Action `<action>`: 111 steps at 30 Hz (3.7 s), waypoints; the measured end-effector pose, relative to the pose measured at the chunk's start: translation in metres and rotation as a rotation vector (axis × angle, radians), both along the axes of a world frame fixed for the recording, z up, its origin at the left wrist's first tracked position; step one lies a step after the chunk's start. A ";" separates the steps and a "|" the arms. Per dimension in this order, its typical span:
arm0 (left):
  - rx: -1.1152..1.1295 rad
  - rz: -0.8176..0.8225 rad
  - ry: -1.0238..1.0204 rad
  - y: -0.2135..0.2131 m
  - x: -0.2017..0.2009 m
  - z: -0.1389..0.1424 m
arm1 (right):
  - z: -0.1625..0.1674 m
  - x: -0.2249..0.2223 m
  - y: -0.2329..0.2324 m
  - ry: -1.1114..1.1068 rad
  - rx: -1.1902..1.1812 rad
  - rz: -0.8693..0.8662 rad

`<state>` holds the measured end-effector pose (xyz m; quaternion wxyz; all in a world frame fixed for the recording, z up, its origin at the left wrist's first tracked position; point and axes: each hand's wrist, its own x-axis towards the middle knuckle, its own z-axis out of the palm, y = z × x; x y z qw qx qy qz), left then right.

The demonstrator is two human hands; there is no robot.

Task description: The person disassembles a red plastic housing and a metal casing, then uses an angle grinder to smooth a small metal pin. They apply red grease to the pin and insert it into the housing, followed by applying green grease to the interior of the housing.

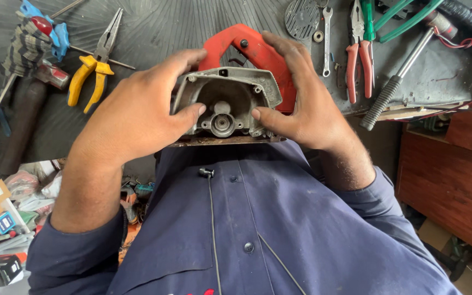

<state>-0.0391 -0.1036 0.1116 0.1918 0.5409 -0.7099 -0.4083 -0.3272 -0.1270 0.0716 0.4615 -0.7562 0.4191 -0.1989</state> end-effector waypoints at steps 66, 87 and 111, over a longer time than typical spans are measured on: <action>0.383 0.139 0.432 0.027 0.021 -0.051 | -0.038 -0.004 -0.010 -0.586 0.757 -0.206; 0.165 -0.216 0.575 0.046 0.022 -0.033 | 0.037 -0.016 0.024 0.115 -0.245 0.270; -1.255 -0.394 -0.369 0.045 0.036 -0.149 | -0.121 -0.041 0.023 0.242 -1.463 0.377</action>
